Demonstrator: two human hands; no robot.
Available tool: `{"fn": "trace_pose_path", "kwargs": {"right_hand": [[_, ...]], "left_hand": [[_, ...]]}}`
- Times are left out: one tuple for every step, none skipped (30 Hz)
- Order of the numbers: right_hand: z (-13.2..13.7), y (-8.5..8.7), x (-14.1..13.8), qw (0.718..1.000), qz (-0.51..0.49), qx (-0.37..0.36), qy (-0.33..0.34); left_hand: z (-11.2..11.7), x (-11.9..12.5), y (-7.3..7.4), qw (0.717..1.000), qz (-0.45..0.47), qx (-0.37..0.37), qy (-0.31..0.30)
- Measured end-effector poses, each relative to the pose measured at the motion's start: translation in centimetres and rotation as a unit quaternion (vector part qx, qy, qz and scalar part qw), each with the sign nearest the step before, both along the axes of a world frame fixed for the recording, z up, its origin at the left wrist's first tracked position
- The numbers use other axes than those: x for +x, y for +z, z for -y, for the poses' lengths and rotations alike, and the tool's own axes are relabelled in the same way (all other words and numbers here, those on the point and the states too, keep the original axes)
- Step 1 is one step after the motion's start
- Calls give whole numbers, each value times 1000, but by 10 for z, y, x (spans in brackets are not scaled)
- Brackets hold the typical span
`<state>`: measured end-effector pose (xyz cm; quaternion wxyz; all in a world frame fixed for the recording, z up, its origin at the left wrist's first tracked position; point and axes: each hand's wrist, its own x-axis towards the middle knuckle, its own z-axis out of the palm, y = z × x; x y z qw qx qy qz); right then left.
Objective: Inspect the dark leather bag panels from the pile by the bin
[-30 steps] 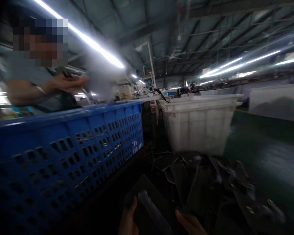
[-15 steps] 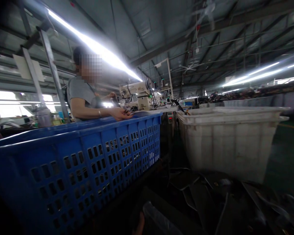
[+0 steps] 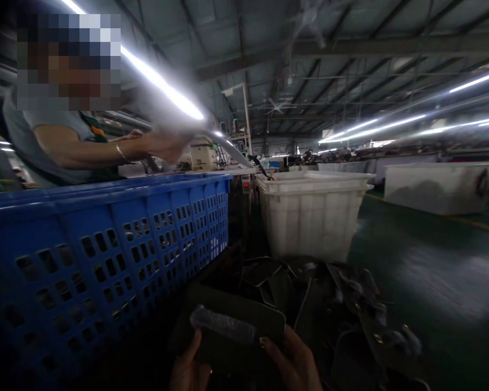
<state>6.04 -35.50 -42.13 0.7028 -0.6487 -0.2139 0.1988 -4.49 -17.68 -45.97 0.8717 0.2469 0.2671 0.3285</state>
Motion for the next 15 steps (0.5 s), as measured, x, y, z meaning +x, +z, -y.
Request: {"fn": "trace_pose_path", "kwargs": {"right_hand": [[0, 3, -3, 1000, -1, 4, 0], [1, 6, -7, 1000, 0, 16, 13], [2, 9, -10, 999, 1, 35, 37], [3, 11, -13, 996, 2, 59, 68], [4, 12, -15, 991, -2, 85, 102], [5, 12, -17, 985, -10, 109, 132], [5, 11, -17, 979, -24, 130, 154], [5, 9, -17, 974, -41, 148, 168], [4, 5, -16, 968, -59, 164, 178], [3, 1, -15, 964, -73, 178, 185], [2, -3, -14, 960, -82, 190, 189], [1, -7, -13, 957, -88, 199, 190], [0, -10, -12, 956, -93, 204, 189], [0, -12, -12, 955, -100, 205, 187], [-1, -13, -12, 955, -106, 205, 187]], "left_hand": [[-1, -1, 0, 1000, -5, -9, 3], [-3, -2, 1, 1000, -7, -21, 4], [-4, -3, 2, 999, -7, -32, 3], [-5, -4, 4, 999, -4, -38, 3], [-6, -5, 5, 999, -3, -39, 2], [-7, -6, 8, 999, -2, -36, 7], [-7, -6, 10, 999, -2, -30, 18], [-6, -7, 12, 999, -3, -24, 32], [-6, -8, 14, 999, -5, -19, 47], [-5, -9, 15, 998, -6, -16, 62], [-5, -9, 16, 997, -6, -17, 75], [-5, -10, 16, 996, -3, -22, 83], [-5, -11, 16, 996, 0, -29, 88], [-5, -11, 15, 995, 2, -33, 92], [-5, -11, 14, 995, 4, -32, 96]]}}
